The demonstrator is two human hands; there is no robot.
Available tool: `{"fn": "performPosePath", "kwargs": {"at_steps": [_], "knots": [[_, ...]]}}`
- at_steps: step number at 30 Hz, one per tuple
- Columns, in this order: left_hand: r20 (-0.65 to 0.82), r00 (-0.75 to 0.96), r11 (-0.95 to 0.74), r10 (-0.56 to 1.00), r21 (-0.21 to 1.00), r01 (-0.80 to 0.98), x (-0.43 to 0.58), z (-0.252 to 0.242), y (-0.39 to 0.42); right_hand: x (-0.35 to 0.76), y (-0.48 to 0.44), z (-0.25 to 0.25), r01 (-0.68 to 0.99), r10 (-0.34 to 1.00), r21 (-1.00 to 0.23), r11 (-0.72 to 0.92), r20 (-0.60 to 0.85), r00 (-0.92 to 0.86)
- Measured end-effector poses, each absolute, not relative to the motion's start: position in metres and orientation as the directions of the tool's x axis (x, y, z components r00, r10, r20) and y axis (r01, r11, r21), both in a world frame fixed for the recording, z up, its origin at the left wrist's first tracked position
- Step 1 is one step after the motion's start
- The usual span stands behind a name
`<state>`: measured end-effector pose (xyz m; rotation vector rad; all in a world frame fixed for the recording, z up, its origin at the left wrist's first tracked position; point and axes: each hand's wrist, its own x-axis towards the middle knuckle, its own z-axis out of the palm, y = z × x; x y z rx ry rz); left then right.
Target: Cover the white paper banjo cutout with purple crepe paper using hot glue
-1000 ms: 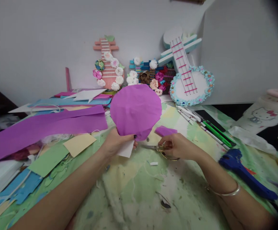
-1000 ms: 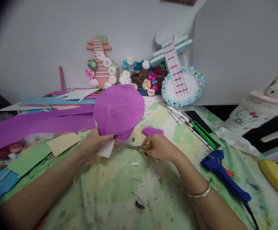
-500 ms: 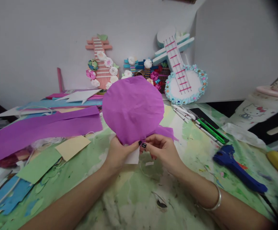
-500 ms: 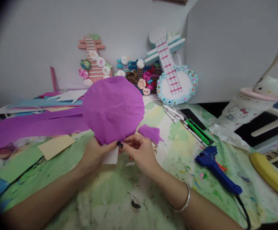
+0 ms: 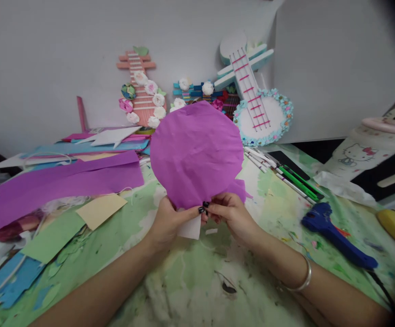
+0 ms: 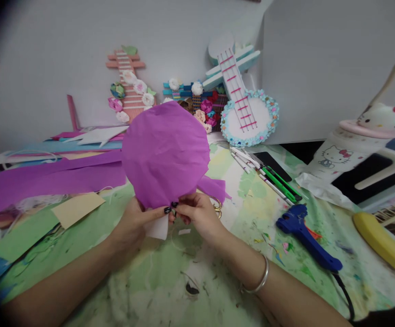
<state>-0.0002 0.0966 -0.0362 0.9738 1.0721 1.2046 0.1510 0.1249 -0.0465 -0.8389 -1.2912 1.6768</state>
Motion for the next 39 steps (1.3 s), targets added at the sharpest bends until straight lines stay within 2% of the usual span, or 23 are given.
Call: {"fn": "performPosePath", "kwargs": {"at_steps": [6, 11, 16, 24, 28, 31, 33, 39], "knots": [[-0.063, 0.082, 0.08, 0.995, 0.972, -0.22, -0.001, -0.038, 0.097, 0.151, 0.124, -0.044, -0.177, 0.889, -0.978, -0.11, -0.017, -0.459], [-0.117, 0.064, 0.128, 0.991, 0.966, -0.224, 0.0, -0.039, 0.098, 0.151, 0.125, -0.048, -0.212, 0.88, -0.969, -0.128, -0.012, -0.475], [-0.108, 0.084, 0.125, 0.991, 0.965, -0.229, 0.001, -0.036, 0.096, 0.15, 0.126, -0.051, -0.221, 0.881, -0.962, -0.16, -0.038, -0.471], [-0.126, 0.048, 0.134, 0.991, 0.949, -0.286, -0.001, -0.037, 0.098, 0.148, 0.123, -0.044, -0.129, 0.938, -0.991, -0.024, 0.022, -0.347], [-0.139, -0.019, 0.126, 0.99, 0.938, -0.322, 0.0, -0.038, 0.1, 0.151, 0.122, -0.047, -0.07, 0.989, -0.995, 0.068, 0.077, -0.127], [-0.167, -0.063, 0.137, 0.984, 0.932, -0.335, 0.0, -0.037, 0.1, 0.154, 0.121, -0.045, -0.086, 0.988, -0.984, 0.155, 0.154, 0.016], [-0.165, -0.066, 0.133, 0.984, 0.933, -0.335, 0.0, -0.037, 0.101, 0.154, 0.119, -0.043, -0.111, 0.987, -0.981, 0.158, 0.16, -0.009], [-0.145, -0.033, 0.126, 0.989, 0.933, -0.336, 0.001, -0.042, 0.101, 0.15, 0.12, -0.043, -0.175, 0.992, -0.984, 0.021, 0.043, -0.122]]}}
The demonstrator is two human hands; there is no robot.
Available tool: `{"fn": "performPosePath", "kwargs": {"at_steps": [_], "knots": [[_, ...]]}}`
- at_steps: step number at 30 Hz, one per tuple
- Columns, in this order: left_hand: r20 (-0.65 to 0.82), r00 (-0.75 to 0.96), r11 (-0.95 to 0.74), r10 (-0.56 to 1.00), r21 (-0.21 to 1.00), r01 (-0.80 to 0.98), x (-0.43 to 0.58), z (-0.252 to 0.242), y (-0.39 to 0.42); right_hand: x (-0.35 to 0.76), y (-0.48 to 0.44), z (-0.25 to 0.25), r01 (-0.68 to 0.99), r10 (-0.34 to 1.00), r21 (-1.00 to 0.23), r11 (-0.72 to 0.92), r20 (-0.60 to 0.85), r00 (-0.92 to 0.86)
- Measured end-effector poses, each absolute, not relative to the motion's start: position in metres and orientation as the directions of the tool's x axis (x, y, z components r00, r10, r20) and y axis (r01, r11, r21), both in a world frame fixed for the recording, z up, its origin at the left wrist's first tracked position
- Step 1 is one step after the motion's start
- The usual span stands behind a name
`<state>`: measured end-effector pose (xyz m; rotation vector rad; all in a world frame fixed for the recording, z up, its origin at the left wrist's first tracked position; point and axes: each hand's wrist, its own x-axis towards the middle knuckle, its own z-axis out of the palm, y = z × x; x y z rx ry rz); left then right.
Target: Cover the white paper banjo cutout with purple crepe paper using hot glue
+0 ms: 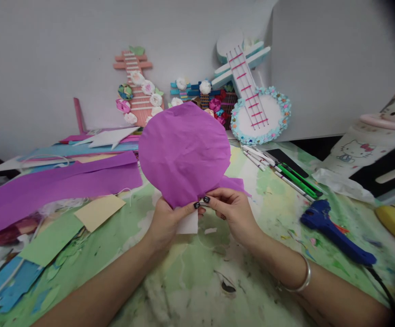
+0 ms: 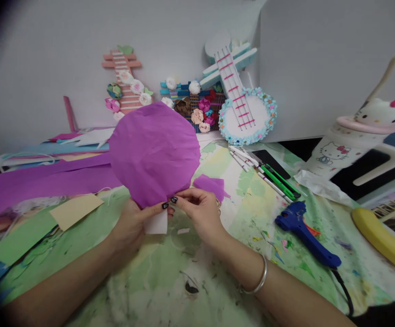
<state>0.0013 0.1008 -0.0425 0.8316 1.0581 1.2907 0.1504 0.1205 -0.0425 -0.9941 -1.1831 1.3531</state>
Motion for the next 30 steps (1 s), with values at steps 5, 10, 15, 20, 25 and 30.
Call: {"fn": "performPosePath", "kwargs": {"at_steps": [5, 10, 15, 20, 25, 30], "knots": [[-0.201, -0.033, 0.178, 0.979, 0.92, -0.349, 0.004, -0.043, 0.098, 0.15, 0.122, -0.05, -0.23, 0.99, -0.973, -0.001, 0.031, -0.136], [-0.187, -0.004, 0.17, 0.982, 0.905, -0.39, 0.007, -0.04, 0.095, 0.146, 0.118, -0.048, -0.263, 0.993, -0.964, 0.024, 0.053, -0.104], [-0.201, 0.05, 0.201, 0.978, 0.859, -0.47, 0.011, -0.041, 0.092, 0.141, 0.109, -0.046, -0.218, 0.976, -0.953, 0.209, 0.218, -0.017], [-0.23, 0.07, 0.234, 0.971, 0.831, -0.505, 0.013, -0.042, 0.089, 0.141, 0.105, -0.051, -0.146, 0.958, -0.947, 0.286, 0.286, 0.02], [-0.24, 0.058, 0.238, 0.969, 0.841, -0.487, 0.013, -0.042, 0.09, 0.142, 0.11, -0.055, -0.091, 0.959, -0.955, 0.281, 0.276, 0.063], [-0.211, 0.009, 0.194, 0.977, 0.879, -0.435, 0.011, -0.04, 0.091, 0.143, 0.114, -0.052, -0.111, 0.973, -0.97, 0.217, 0.206, 0.103]]}}
